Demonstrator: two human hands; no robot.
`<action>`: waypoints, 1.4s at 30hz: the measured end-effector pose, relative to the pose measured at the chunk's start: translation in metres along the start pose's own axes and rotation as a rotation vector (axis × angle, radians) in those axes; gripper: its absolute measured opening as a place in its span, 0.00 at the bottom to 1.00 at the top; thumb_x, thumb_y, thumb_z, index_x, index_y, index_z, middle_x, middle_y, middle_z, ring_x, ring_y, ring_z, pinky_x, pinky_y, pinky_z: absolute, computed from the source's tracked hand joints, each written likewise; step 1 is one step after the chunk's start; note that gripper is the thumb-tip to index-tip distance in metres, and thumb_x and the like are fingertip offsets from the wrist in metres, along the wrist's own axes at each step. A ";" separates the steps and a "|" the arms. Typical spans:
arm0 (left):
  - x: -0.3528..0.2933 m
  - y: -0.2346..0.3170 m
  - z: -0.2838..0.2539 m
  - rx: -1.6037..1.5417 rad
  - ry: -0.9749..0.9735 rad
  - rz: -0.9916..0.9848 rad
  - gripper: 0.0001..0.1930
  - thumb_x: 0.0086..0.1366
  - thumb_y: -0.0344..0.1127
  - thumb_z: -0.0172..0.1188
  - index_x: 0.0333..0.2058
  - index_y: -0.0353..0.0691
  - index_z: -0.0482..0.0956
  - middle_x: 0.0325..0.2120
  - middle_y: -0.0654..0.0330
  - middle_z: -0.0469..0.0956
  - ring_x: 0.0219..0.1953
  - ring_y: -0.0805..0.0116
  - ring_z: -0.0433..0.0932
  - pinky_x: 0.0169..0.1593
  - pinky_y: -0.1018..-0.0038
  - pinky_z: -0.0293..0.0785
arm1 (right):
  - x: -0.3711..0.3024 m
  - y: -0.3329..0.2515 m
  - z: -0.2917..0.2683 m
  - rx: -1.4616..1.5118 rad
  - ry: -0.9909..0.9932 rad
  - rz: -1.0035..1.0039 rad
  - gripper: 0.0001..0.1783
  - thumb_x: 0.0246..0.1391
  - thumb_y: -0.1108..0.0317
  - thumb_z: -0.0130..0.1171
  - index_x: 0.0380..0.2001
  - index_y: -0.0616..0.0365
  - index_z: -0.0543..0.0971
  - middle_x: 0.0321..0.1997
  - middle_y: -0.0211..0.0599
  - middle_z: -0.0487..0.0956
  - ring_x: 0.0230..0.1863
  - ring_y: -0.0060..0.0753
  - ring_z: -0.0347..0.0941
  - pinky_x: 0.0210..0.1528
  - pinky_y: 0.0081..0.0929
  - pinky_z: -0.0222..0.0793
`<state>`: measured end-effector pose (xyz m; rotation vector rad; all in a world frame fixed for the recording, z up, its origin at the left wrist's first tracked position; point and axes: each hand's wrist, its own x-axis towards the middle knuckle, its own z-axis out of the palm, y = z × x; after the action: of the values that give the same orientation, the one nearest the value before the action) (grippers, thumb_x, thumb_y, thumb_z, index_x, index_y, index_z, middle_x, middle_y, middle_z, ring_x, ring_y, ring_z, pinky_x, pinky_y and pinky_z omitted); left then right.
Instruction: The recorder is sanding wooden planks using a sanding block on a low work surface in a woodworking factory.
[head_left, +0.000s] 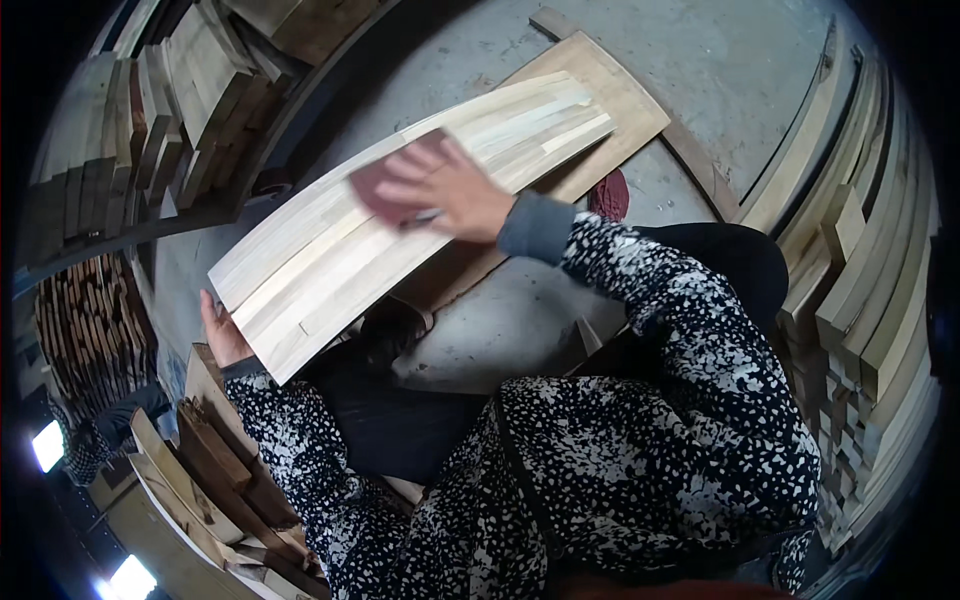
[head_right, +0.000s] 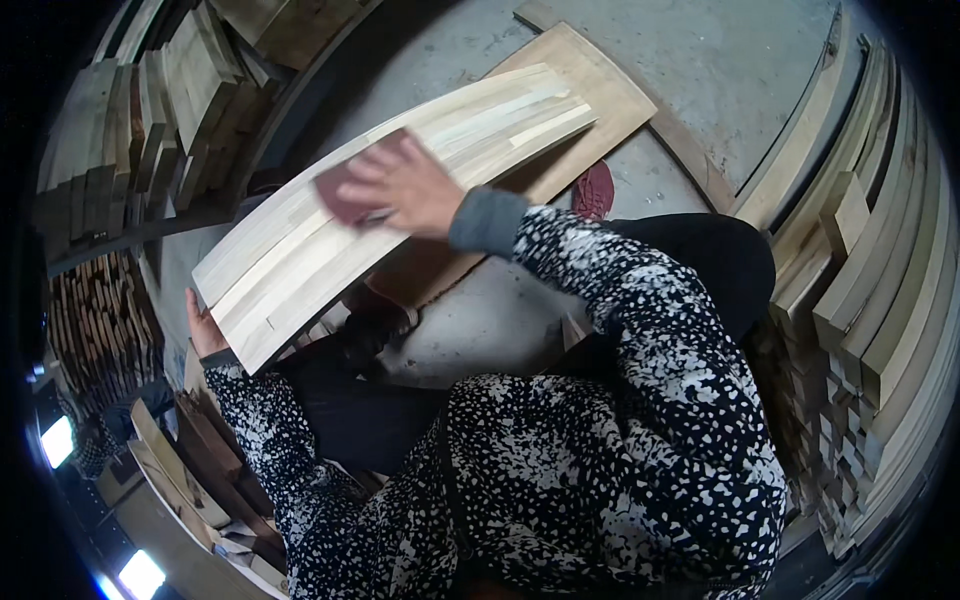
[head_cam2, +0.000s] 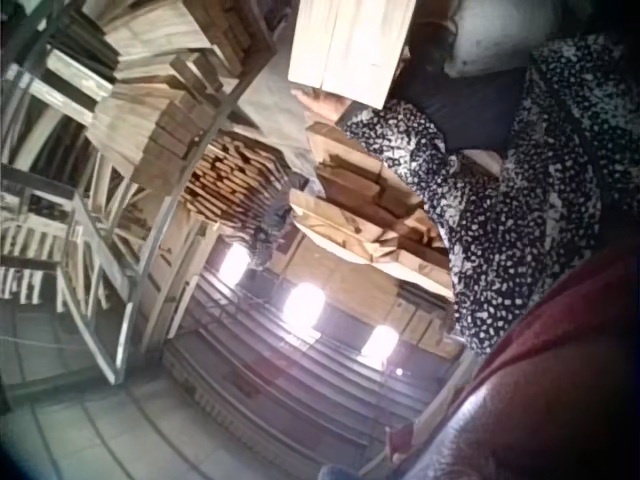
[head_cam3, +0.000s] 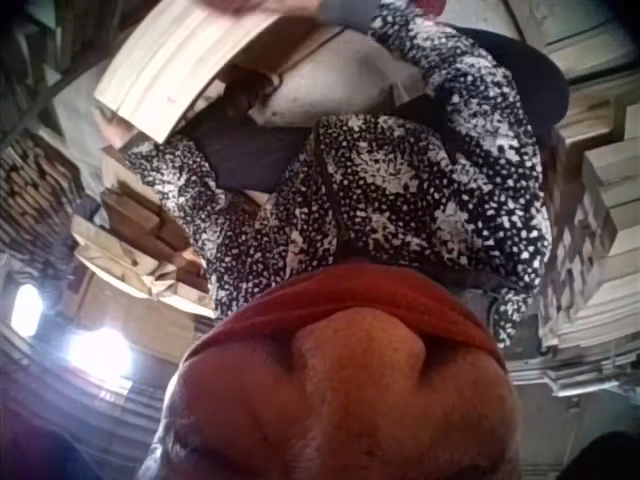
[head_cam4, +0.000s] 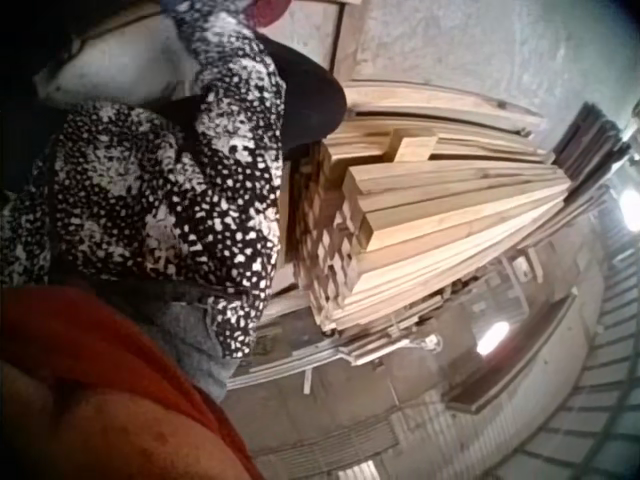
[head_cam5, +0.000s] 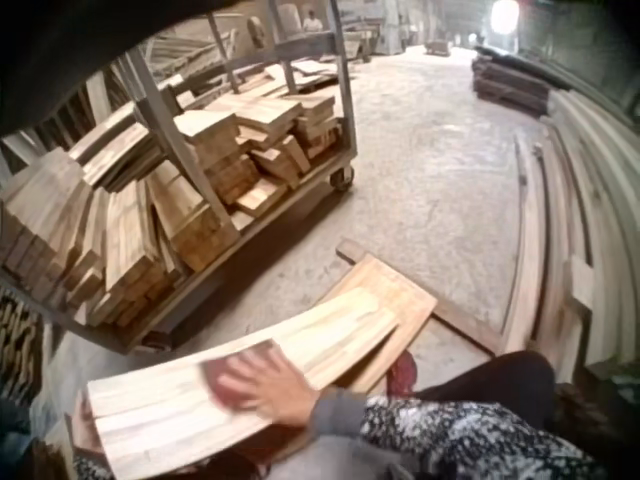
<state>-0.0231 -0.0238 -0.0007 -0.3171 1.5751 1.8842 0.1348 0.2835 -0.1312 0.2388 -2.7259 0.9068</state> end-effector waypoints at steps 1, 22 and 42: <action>0.000 0.001 0.002 0.022 0.013 0.009 0.33 0.58 0.58 0.41 0.48 0.32 0.63 0.45 0.48 0.68 0.45 0.56 0.69 0.49 0.65 0.65 | -0.018 0.051 0.004 -0.023 0.052 0.150 0.30 0.49 0.49 0.45 0.56 0.35 0.55 0.63 0.36 0.46 0.64 0.41 0.36 0.60 0.55 0.22; 0.002 0.002 0.022 0.052 0.057 0.064 0.23 0.59 0.50 0.45 0.44 0.37 0.68 0.42 0.54 0.71 0.43 0.62 0.71 0.47 0.68 0.67 | -0.027 0.081 0.006 -0.062 0.006 0.128 0.31 0.50 0.41 0.35 0.57 0.33 0.51 0.64 0.33 0.45 0.65 0.42 0.33 0.59 0.56 0.18; 0.007 -0.001 0.024 -0.027 -0.073 0.099 0.26 0.60 0.51 0.43 0.49 0.36 0.63 0.47 0.51 0.67 0.47 0.58 0.68 0.50 0.64 0.64 | -0.014 -0.124 -0.001 0.274 0.028 -0.199 0.35 0.47 0.38 0.39 0.58 0.37 0.52 0.64 0.38 0.42 0.64 0.48 0.29 0.58 0.57 0.15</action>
<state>-0.0227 0.0016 0.0007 -0.1832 1.5428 1.9711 0.1772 0.1873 -0.0644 0.5342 -2.4907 1.2105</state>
